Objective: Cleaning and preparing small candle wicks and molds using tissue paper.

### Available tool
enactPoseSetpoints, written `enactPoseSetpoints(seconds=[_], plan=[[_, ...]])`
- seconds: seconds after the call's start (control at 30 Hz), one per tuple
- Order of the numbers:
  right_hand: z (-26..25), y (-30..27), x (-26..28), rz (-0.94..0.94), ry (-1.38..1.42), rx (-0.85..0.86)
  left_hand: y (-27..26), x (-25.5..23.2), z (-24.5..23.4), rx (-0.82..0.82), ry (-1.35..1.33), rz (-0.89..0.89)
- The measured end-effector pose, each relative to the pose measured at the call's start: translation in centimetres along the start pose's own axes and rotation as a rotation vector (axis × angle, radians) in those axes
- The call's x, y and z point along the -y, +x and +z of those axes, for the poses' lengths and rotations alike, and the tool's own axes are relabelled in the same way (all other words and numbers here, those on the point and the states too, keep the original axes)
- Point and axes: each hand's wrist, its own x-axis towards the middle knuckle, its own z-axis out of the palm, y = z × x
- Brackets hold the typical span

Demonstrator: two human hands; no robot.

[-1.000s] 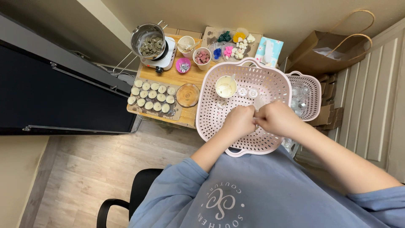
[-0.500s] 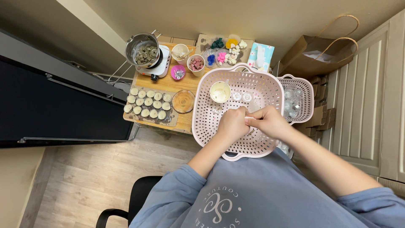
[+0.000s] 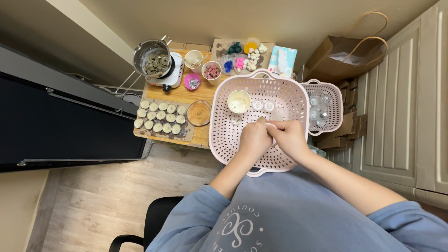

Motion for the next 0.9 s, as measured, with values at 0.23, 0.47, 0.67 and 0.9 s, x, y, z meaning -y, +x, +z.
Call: enactPoseSetpoints(seconds=[0.23, 0.47, 0.67, 0.9], plan=[[-2.9, 2.9, -1.7, 0.424, -0.059, 0.249, 0.1, 0.6, -0.2, 0.063, 0.120, -0.023], [-1.9, 1.6, 4.2, -0.190, -1.068, 0.429, 0.3, 1.1, 0.7, 0.197, 0.186, 0.104], [0.0, 1.2, 2.1, -0.270, -0.764, 0.060, 1.4, 1.7, -0.2, 0.038, 0.088, 0.037], [-0.8, 3.1, 0.0, 0.254, 0.003, 0.169, 1.7, 0.6, -1.7, -0.042, 0.115, 0.045]])
